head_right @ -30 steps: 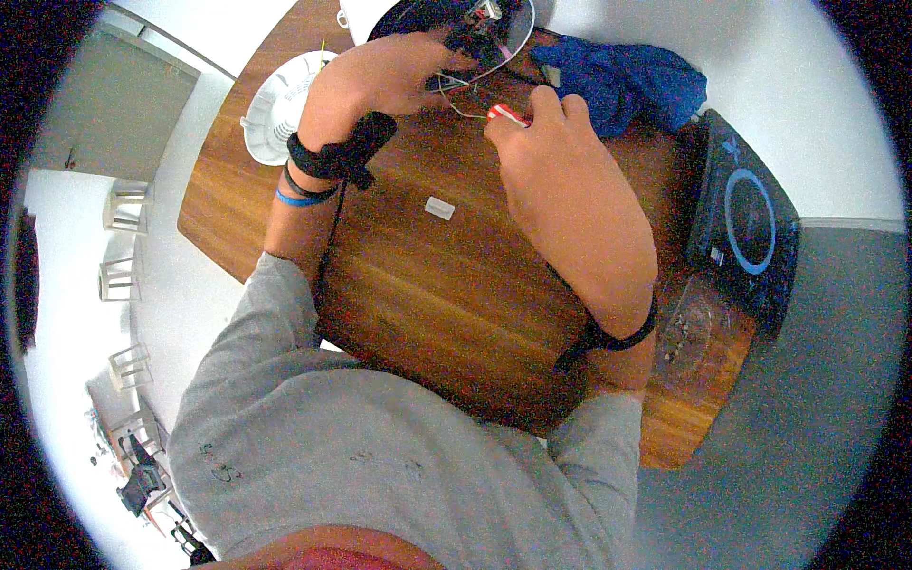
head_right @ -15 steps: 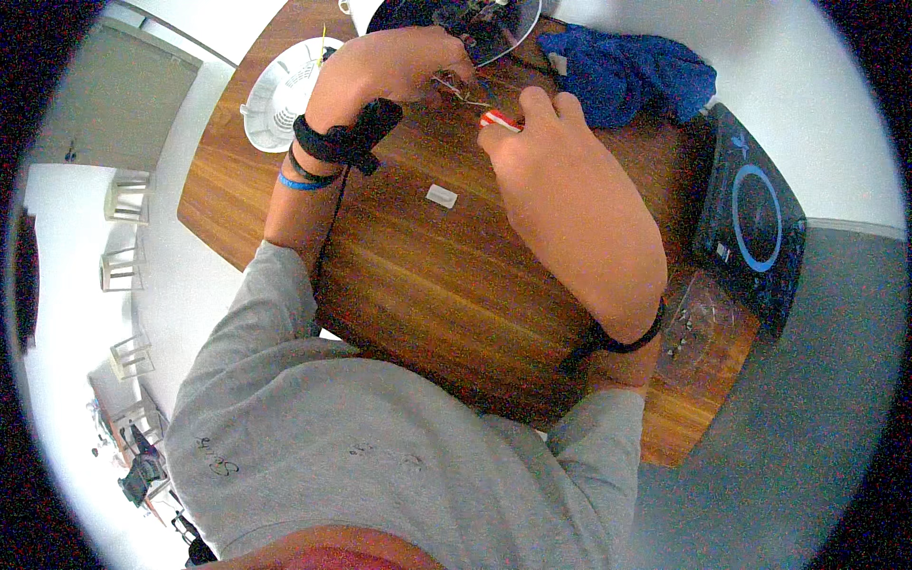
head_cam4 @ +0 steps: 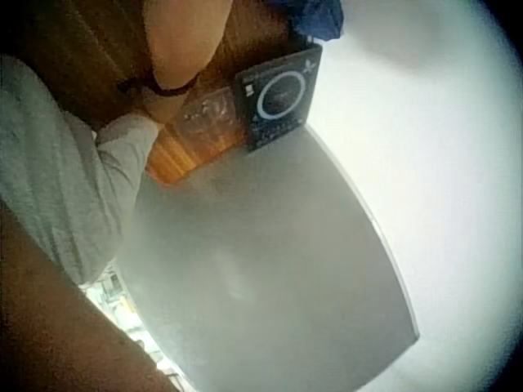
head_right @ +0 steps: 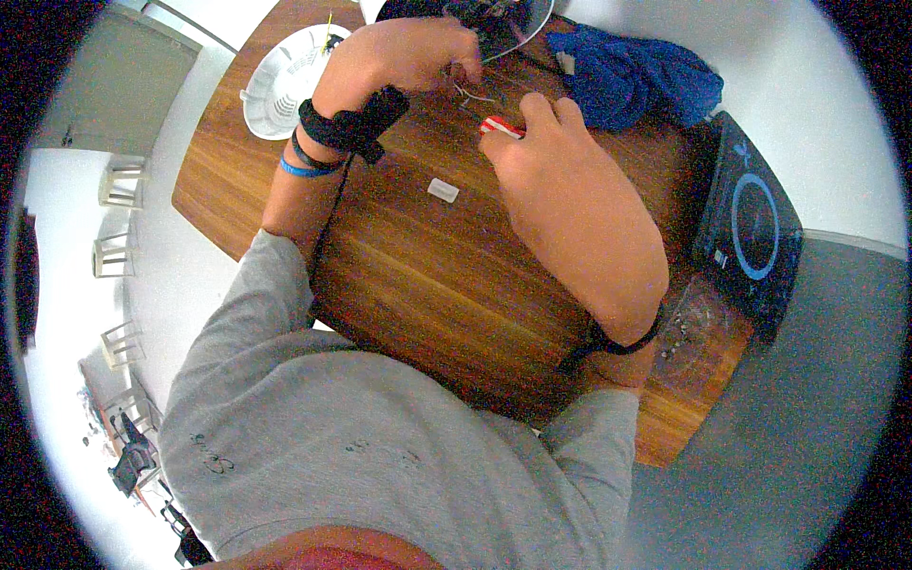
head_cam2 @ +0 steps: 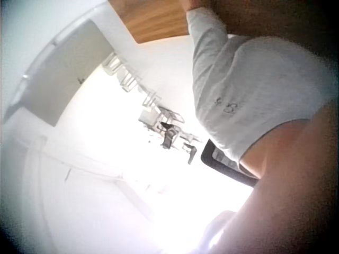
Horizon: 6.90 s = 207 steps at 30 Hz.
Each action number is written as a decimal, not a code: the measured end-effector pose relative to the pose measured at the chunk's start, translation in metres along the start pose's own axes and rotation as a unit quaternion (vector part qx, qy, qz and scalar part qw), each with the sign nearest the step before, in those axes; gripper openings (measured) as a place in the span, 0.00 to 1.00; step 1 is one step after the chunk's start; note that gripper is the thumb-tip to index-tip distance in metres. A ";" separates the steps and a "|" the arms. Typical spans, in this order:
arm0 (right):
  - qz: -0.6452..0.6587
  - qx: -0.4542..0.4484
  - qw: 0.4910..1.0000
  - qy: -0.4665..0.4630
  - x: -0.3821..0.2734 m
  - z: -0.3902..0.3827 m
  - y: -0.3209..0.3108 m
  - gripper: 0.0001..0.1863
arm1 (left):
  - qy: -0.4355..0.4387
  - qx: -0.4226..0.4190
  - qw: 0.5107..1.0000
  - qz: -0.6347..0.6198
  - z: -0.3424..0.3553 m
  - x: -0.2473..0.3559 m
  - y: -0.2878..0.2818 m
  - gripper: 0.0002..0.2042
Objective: The person uses a screwdriver to loosen and tighten screws on the internal components of a disassembled white appliance. They repeatedly adjust wires and parts inside the device while working at a wooden table.
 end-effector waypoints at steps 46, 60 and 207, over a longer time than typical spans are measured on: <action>0.002 -0.132 0.985 0.108 0.105 0.020 0.116 0.16 | 0.010 0.025 0.999 0.022 0.019 0.037 -0.011 0.05; -0.060 -0.001 0.992 0.107 0.137 0.032 0.132 0.13 | 0.032 0.080 0.961 0.261 -0.055 0.046 0.031 0.06; 0.206 0.016 0.958 0.200 0.210 0.003 0.164 0.20 | -0.192 0.192 0.961 -0.041 -0.020 -0.014 -0.033 0.32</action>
Point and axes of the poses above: each hand's wrist, its own z-axis towards the middle knuckle, its own y-axis out of the palm, x = y × z, the point moved 10 cm from there along z, towards the middle knuckle, and after that the axes turned 3 degrees about z, right-handed, at the moved point
